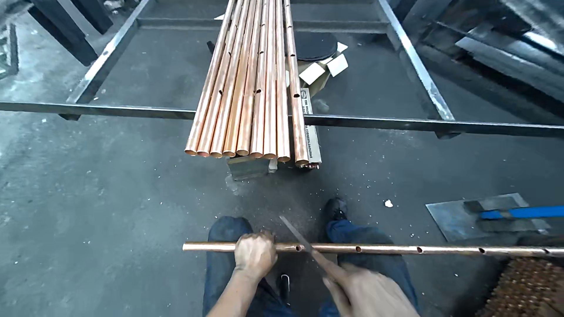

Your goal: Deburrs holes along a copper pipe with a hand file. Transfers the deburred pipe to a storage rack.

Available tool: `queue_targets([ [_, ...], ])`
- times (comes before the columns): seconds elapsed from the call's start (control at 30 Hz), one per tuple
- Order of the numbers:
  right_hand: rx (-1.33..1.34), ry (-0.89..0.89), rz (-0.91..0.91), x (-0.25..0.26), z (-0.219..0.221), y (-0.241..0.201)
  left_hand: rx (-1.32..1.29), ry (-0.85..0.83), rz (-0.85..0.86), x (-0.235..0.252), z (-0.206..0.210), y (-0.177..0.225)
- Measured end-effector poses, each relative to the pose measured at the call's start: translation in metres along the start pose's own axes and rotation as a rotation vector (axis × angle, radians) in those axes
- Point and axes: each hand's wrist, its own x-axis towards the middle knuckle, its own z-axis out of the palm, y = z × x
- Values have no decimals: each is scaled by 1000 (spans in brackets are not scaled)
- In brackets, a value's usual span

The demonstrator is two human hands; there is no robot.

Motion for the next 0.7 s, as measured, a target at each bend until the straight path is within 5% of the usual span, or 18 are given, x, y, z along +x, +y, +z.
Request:
queue_targets([
  [0.1,28,-15,-18,-29,17,3,45,130,23,0,7,-1],
  [0.33,-3,-146,94,67,7,-8,80,238,21,-2,16,-4],
  [0.53,167,239,87,-17,11,48,-34,-122,37,-12,-14,4],
  [0.7,282,228,98,-41,37,76,8,73,105,-14,5,6],
])
